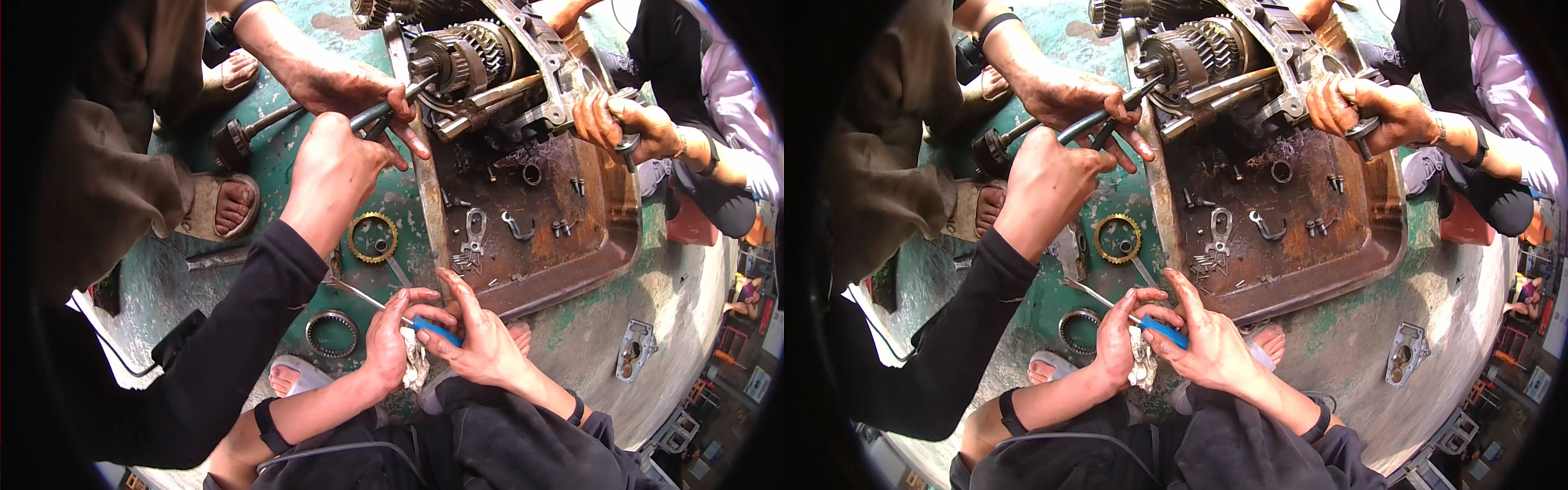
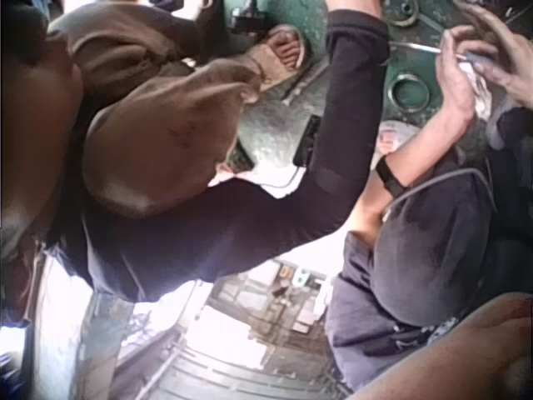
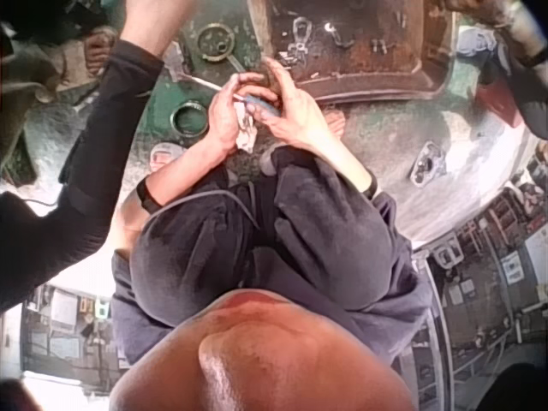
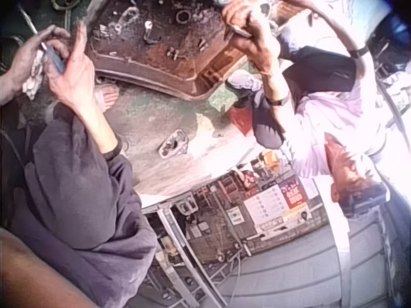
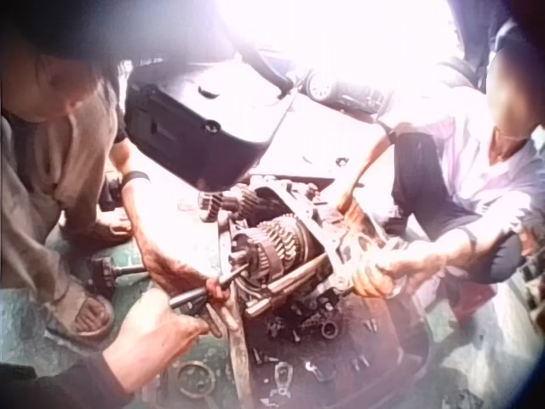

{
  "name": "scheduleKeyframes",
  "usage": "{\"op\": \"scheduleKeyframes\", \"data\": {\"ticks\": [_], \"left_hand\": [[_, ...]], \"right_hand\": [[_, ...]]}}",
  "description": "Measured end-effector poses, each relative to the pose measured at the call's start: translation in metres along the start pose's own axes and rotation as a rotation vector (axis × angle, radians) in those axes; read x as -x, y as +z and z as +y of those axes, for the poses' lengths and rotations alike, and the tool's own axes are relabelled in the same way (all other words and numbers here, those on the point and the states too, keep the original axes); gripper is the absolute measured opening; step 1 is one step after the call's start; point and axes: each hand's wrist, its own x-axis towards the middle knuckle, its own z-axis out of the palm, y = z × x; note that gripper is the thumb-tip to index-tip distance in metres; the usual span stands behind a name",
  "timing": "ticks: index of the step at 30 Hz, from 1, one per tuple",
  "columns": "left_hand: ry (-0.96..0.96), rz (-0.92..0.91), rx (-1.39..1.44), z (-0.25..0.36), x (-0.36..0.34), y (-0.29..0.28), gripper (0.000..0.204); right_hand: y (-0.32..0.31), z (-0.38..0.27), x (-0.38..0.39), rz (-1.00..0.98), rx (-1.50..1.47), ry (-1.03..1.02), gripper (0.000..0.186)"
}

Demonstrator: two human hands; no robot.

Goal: The person uses a screwdriver and pliers to adjust and remove small components from a disassembled mechanical assembly on a green workbench. They coordinate with two other people who also manipulate the assembly while tools and parts are scattered on the surface.

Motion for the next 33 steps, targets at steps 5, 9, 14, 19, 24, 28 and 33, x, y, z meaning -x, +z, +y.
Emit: {"op": "scheduleKeyframes", "data": {"ticks": [5,9,14,19,24,28,33], "left_hand": [[0.033,0.004,0.010,-0.0013,-0.0011,0.0012,0.046],[0.025,0.013,0.058,-0.0018,-0.0021,0.0010,0.044],[0.036,0.046,0.131,-0.0010,-0.0051,0.0001,0.044],[0.052,0.061,0.053,0.0014,-0.0059,-0.0023,0.042],[0.036,0.067,0.061,0.0012,-0.0065,-0.0042,0.041],[0.037,0.067,0.092,0.0006,-0.0072,-0.0040,0.041],[0.045,0.066,0.062,0.0017,-0.0077,-0.0044,0.040]], "right_hand": [[-0.0004,0.0022,0.0010,-0.079,-0.084,0.061,0.080],[-0.0003,0.0017,0.0009,-0.058,-0.096,0.048,0.076],[-0.0001,-0.0019,0.0015,0.015,-0.124,0.017,0.071],[-0.0013,-0.0029,0.0008,0.012,-0.123,0.046,0.068],[-0.0001,-0.0023,0.0000,0.032,-0.115,0.005,0.065],[-0.0004,-0.0029,-0.0012,0.038,-0.107,-0.016,0.063],[-0.0005,-0.0039,-0.0013,0.043,-0.093,-0.025,0.061]]}}
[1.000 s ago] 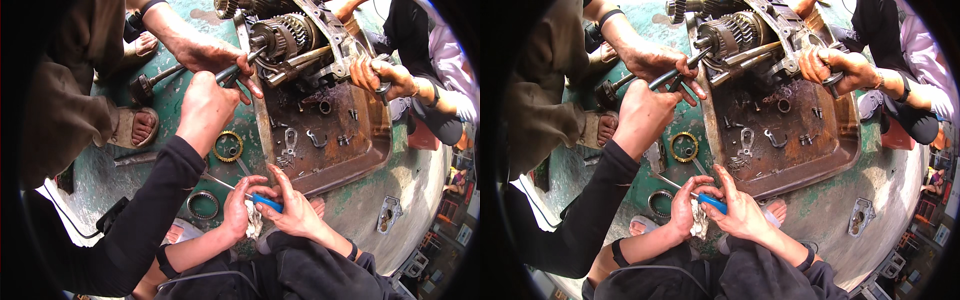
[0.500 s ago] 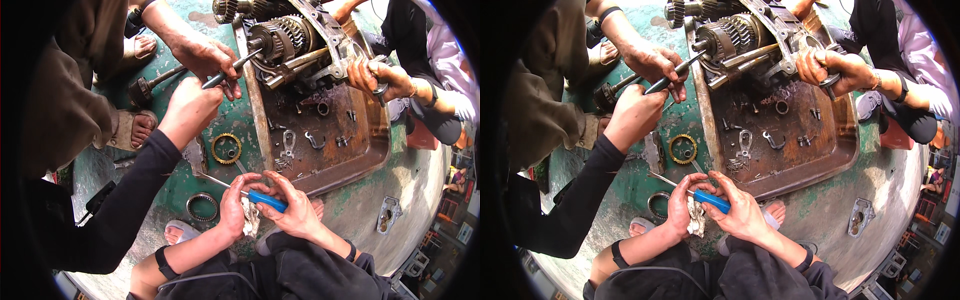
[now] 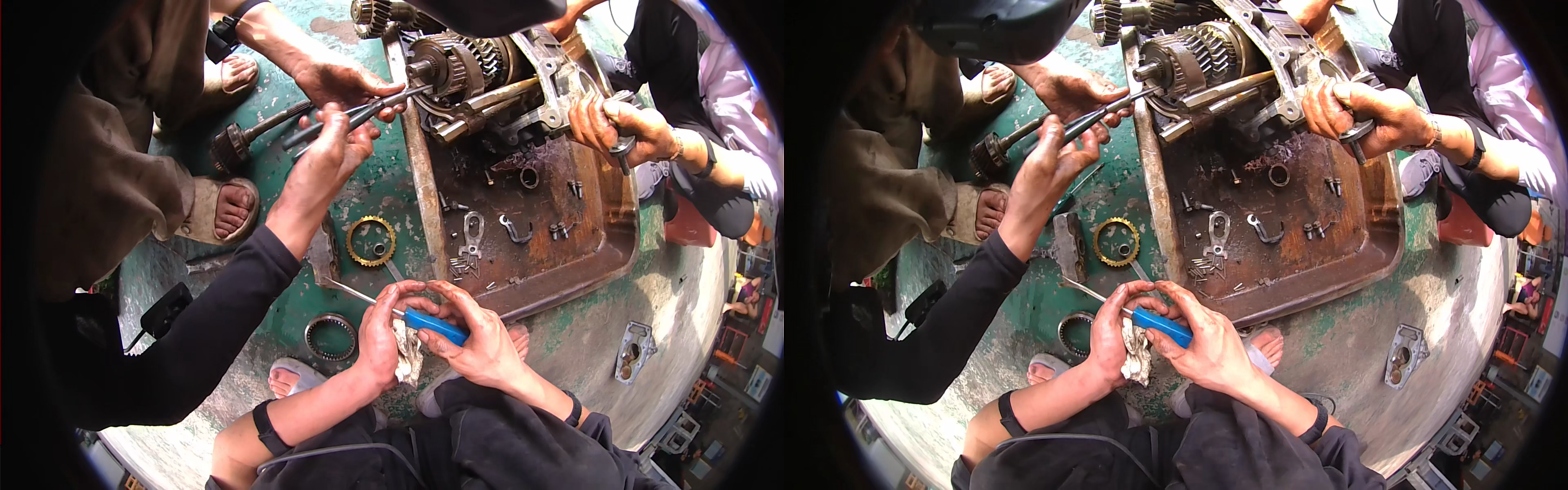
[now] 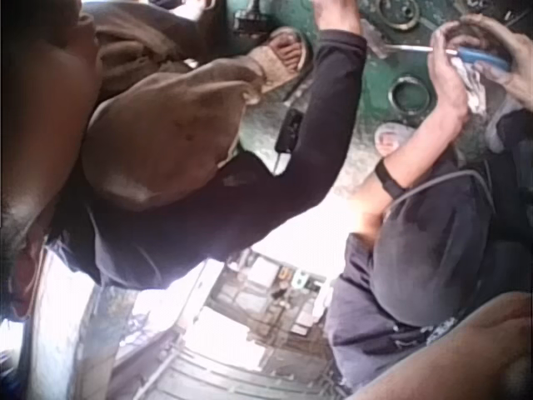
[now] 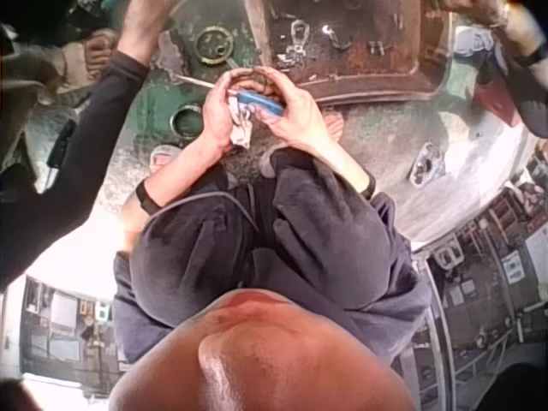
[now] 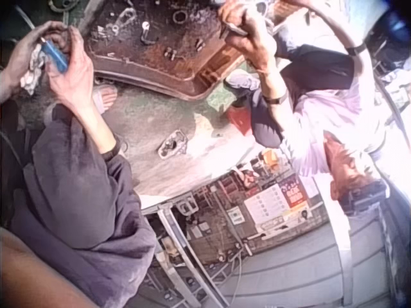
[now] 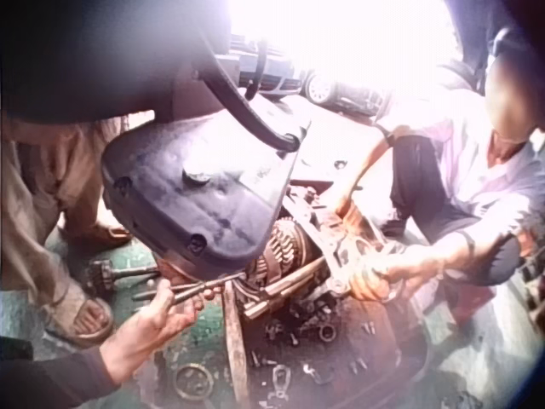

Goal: The person uses a screwdriver and pliers to adjust and remove small components from a disassembled mechanical assembly on a green workbench. They coordinate with two other people who also manipulate the assembly while tools and parts are scattered on the surface.

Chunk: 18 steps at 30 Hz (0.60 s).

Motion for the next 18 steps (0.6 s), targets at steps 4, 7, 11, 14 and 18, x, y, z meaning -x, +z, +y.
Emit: {"op": "scheduleKeyframes", "data": {"ticks": [4,7,11,14,18], "left_hand": [[0.008,0.004,0.000,0.001,0.000,-0.001,0.039],[0.011,0.006,-0.001,0.001,0.000,0.000,0.039],[-0.008,0.099,-0.069,0.003,-0.002,-0.002,0.035],[0.061,0.190,-0.298,0.011,-0.005,-0.015,0.029],[0.053,0.260,-0.367,0.020,-0.005,-0.037,0.026]], "right_hand": [[0.000,0.001,0.001,-0.008,-0.019,0.029,0.060],[0.001,0.002,0.000,0.002,0.011,-0.020,0.064],[-0.003,-0.004,-0.004,-0.001,0.149,-0.126,0.051],[-0.008,-0.011,-0.011,-0.028,0.380,-0.197,0.034],[-0.001,-0.014,-0.047,-0.048,0.509,-0.461,0.027]]}}
